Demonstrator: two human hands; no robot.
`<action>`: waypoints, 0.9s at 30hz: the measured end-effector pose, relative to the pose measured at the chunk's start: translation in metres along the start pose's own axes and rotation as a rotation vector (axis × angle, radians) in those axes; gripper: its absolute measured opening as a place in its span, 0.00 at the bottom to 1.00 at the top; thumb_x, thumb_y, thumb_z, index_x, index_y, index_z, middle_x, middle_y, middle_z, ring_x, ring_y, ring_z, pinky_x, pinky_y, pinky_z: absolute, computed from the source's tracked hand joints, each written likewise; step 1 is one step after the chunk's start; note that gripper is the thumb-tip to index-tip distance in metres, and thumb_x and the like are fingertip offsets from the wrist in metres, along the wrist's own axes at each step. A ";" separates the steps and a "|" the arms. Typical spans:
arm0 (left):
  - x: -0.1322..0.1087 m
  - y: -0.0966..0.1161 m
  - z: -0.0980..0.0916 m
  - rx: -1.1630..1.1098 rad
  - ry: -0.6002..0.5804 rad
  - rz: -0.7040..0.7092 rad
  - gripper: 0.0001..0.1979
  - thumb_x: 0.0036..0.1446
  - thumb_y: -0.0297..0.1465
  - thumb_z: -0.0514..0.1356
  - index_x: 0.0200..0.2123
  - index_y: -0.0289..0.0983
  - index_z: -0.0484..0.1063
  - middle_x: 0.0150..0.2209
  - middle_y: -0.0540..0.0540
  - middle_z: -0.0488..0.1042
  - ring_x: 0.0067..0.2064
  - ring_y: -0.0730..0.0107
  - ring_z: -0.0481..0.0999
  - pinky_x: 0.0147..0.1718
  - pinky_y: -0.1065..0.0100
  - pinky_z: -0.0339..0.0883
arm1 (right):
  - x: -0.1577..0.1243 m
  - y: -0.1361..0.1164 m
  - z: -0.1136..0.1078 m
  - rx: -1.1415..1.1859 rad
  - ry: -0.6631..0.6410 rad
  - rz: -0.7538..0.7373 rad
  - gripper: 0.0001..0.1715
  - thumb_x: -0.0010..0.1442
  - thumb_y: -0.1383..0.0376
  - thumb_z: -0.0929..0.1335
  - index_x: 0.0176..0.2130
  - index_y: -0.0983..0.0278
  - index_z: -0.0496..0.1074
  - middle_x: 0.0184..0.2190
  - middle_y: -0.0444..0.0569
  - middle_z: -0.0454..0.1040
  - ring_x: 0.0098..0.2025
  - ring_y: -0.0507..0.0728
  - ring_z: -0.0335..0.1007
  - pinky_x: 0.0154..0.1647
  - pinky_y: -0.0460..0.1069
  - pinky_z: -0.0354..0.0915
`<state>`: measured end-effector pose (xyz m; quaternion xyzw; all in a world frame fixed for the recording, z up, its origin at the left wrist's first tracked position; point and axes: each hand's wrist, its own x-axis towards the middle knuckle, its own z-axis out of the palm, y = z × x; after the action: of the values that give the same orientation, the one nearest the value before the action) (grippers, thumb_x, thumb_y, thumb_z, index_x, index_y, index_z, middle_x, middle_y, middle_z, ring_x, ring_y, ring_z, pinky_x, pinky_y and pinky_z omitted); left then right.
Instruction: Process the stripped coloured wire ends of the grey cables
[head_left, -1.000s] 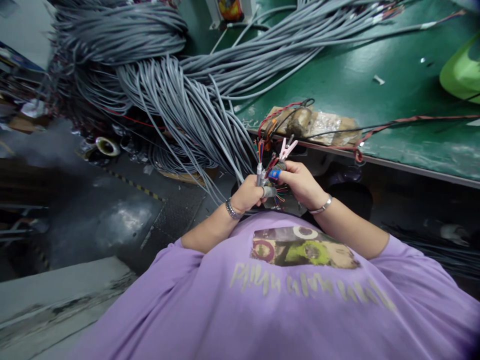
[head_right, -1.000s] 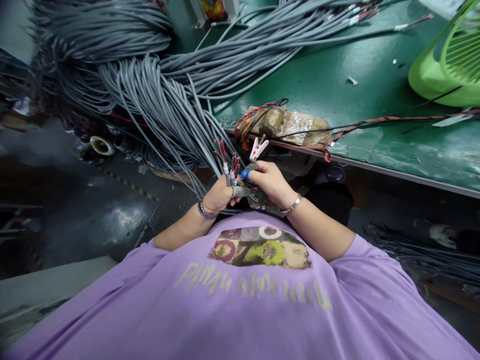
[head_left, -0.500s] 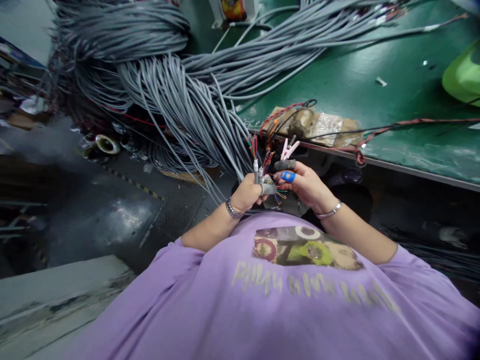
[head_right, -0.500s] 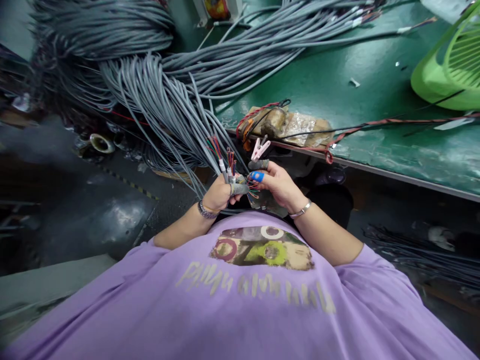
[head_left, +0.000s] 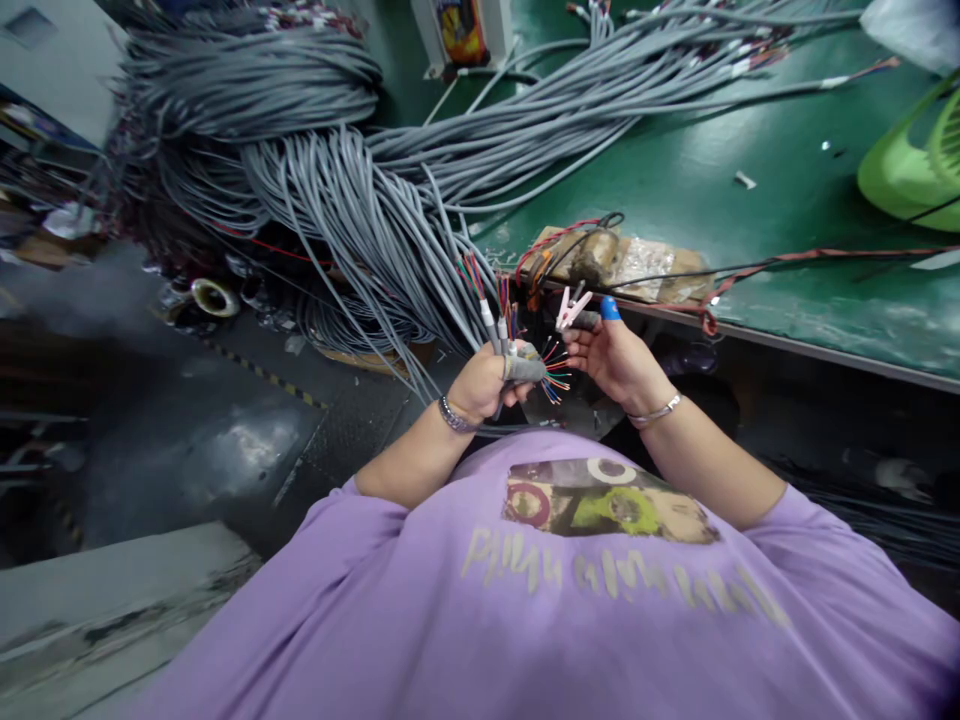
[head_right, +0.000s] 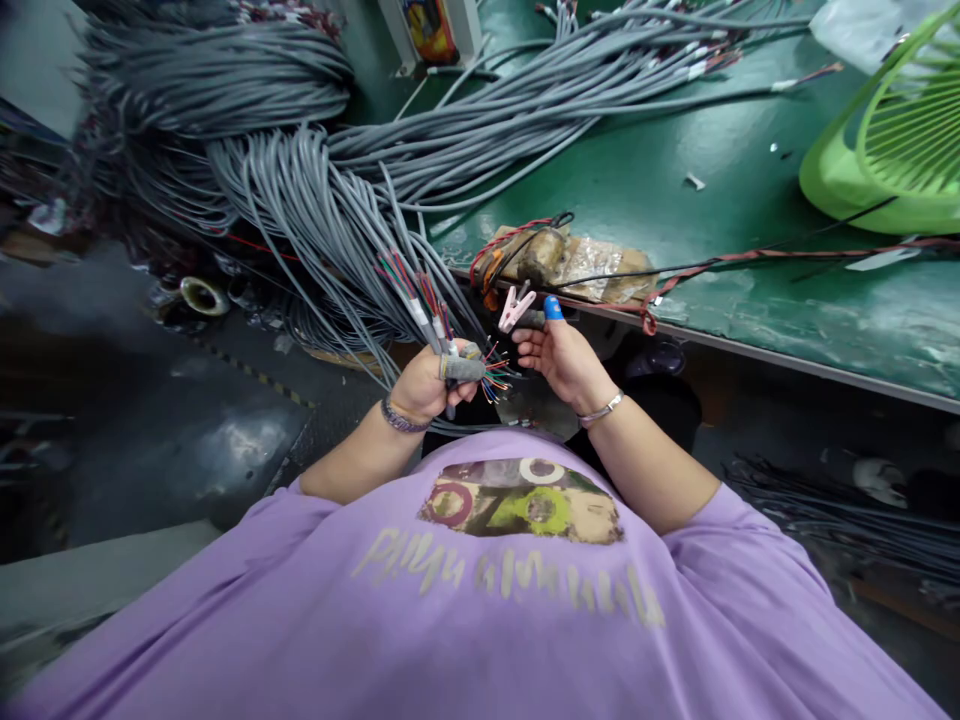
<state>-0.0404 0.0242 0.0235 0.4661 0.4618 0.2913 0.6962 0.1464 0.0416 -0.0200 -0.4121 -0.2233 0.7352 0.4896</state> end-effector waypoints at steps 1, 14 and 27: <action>0.003 0.001 0.000 -0.016 -0.013 -0.008 0.14 0.39 0.37 0.67 0.20 0.35 0.68 0.12 0.51 0.66 0.11 0.80 0.59 0.11 0.76 0.48 | 0.004 0.000 0.002 -0.005 -0.035 0.010 0.30 0.56 0.38 0.70 0.33 0.62 0.72 0.27 0.46 0.76 0.25 0.49 0.69 0.25 0.44 0.67; 0.026 0.001 0.003 -0.096 -0.068 -0.043 0.13 0.40 0.34 0.66 0.20 0.36 0.64 0.12 0.53 0.65 0.11 0.80 0.59 0.14 0.75 0.54 | 0.016 -0.001 0.024 0.159 -0.089 -0.100 0.28 0.55 0.39 0.72 0.35 0.61 0.74 0.26 0.43 0.76 0.25 0.51 0.68 0.26 0.48 0.66; 0.023 0.002 0.004 -0.077 -0.044 -0.043 0.12 0.39 0.34 0.66 0.21 0.36 0.65 0.12 0.53 0.65 0.11 0.80 0.59 0.13 0.75 0.54 | 0.019 0.005 0.016 0.198 -0.096 -0.058 0.32 0.55 0.34 0.68 0.35 0.59 0.75 0.26 0.42 0.75 0.26 0.50 0.67 0.27 0.47 0.64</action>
<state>-0.0274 0.0423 0.0171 0.4353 0.4445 0.2836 0.7298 0.1265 0.0581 -0.0223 -0.3194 -0.1845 0.7580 0.5380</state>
